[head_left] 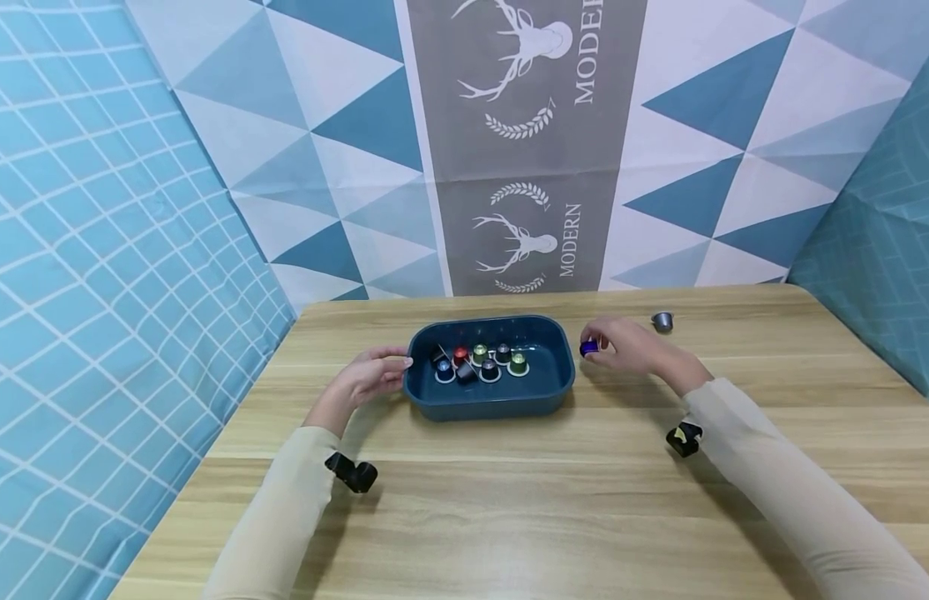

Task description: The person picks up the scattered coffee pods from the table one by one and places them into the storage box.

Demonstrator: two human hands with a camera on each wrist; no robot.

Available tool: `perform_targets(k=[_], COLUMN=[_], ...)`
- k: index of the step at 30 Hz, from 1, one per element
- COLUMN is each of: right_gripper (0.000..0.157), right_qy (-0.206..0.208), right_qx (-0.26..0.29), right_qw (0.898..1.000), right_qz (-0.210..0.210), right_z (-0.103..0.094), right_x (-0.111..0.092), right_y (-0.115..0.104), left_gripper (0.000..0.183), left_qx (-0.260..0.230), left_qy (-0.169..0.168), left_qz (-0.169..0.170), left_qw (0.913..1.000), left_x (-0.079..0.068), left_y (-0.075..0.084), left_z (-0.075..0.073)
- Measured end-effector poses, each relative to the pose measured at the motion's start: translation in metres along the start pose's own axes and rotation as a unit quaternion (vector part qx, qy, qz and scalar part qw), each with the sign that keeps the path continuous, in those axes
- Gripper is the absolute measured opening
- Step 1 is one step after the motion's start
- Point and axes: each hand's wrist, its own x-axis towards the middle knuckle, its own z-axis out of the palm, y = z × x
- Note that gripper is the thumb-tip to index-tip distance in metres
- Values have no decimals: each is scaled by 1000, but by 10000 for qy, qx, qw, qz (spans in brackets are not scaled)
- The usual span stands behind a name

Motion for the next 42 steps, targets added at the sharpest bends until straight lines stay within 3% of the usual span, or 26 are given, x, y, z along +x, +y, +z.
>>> perform_targets(k=[11,24,31,42], right_gripper=[15,14,12,22], right_qy=[440,531,672,389], right_qx=[-200,-302,-280,-332], right_qw=[9987,9980,9966,9979], right_qz=[-175,-175,-385,-390], right_z=[-3,-10,-15,-24], right_x=[-6,-8,-5,7], right_y=[-6,-14,-24,-43], left_gripper=[45,45,44,48], left_qx=[77,31,88,42], left_qy=[-9,-61,-91,-120], left_qz=[45,32,55,35], left_qw=[10000,10000,9999,9999], left_x=[0,1,1,2], left_y=[-1,-2,0,0], left_z=[0,0,-2,-2])
